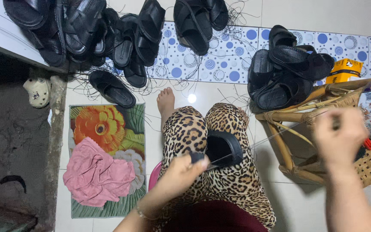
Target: The person sits on the floor and sews a black slip-on shoe using a needle and thread. They repeatedly pass the needle through the shoe's sole and upper, pulling the thread to secure the stitching.
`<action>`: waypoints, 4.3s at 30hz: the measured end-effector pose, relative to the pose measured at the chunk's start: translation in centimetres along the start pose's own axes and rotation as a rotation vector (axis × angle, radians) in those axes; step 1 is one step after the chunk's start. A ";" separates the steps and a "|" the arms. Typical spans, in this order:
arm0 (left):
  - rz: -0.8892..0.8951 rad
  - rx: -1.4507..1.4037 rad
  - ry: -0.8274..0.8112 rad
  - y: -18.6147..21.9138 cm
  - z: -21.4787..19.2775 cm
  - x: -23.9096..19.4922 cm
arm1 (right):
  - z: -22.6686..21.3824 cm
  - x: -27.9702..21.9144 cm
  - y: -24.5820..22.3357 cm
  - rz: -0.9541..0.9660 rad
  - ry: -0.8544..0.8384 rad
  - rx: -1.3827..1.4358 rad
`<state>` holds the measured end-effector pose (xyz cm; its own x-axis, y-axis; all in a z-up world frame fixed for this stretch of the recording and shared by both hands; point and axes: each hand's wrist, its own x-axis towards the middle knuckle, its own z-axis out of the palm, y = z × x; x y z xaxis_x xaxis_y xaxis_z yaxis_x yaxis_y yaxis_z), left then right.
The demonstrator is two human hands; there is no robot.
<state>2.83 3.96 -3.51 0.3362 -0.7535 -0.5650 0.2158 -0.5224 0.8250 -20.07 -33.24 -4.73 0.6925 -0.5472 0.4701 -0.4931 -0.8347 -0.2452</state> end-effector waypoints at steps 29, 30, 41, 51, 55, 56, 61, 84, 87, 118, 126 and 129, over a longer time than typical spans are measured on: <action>0.469 -0.940 0.405 -4.5 -4.2 5.2 | 3.6 0.2 -16.6 0.715 -0.458 1.662; 0.499 -0.722 0.462 -3.9 -4.1 5.2 | 3.0 0.7 -16.9 0.595 -0.478 1.595; 0.676 -0.233 -0.136 1.9 -3.3 1.2 | -4.5 6.2 -16.6 0.452 -0.794 0.862; -0.213 1.291 1.073 -12.3 -15.4 -0.4 | -4.8 3.6 -13.3 -0.209 -1.180 0.195; 0.415 0.746 0.991 -1.5 -7.6 1.8 | -4.1 3.8 -13.2 -0.301 -1.135 0.210; 0.168 0.493 0.768 2.6 -5.3 1.4 | -3.9 3.9 -13.3 -0.314 -1.166 0.166; 0.829 0.818 0.377 5.1 0.2 3.0 | -3.4 4.8 -13.5 -0.365 -1.229 0.093; 1.061 0.742 0.497 4.3 1.5 5.2 | -0.9 5.5 -17.2 -0.447 -1.105 0.048; 1.012 0.701 0.430 4.8 1.4 4.4 | -1.1 5.4 -16.6 -0.409 -1.121 0.107; 0.456 0.095 0.320 3.3 1.6 3.3 | -5.1 5.3 -10.5 0.234 -1.317 0.129; -0.003 0.337 0.125 4.3 1.0 2.7 | -3.7 4.0 -15.3 0.266 -1.074 1.208; -0.046 -0.022 0.137 5.8 0.6 1.6 | -4.7 3.6 -14.7 0.119 -0.912 0.965</action>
<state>4.09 -0.47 0.38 0.4469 -0.6670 -0.5962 0.2528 -0.5451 0.7994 -12.76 -22.64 4.54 0.9605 -0.1487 -0.2354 -0.2692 -0.2813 -0.9211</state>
